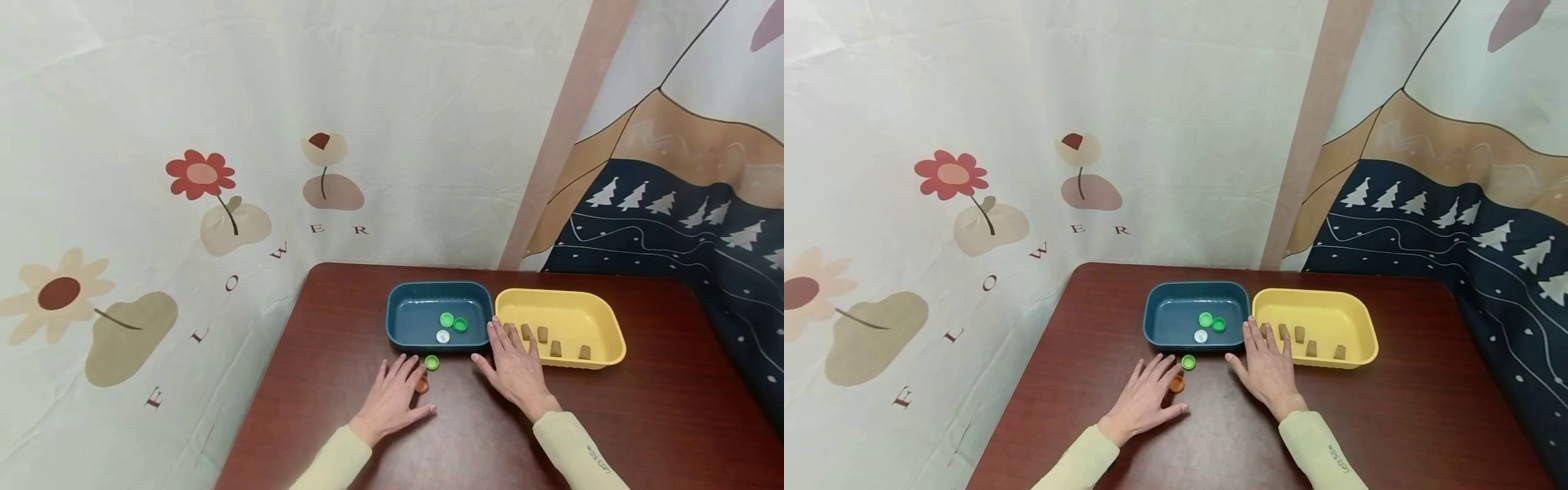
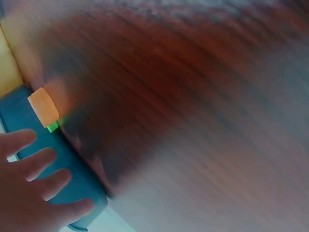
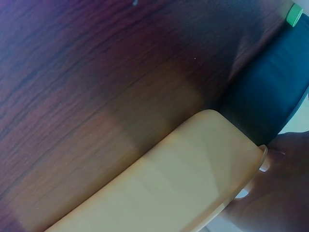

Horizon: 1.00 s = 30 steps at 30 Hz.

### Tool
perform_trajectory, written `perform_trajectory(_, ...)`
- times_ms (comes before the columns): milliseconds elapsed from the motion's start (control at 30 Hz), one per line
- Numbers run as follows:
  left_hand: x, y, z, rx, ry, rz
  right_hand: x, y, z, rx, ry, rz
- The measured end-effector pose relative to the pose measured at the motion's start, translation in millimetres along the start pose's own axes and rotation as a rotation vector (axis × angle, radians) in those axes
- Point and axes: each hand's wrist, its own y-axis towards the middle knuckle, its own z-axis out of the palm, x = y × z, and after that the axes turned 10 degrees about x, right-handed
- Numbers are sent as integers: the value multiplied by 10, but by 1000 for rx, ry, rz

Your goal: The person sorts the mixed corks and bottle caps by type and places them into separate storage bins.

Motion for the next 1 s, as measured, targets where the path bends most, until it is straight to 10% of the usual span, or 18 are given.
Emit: perform_trajectory(1000,-25,76,-54,-323,22,158,13,-2,2,-16,-31,0)
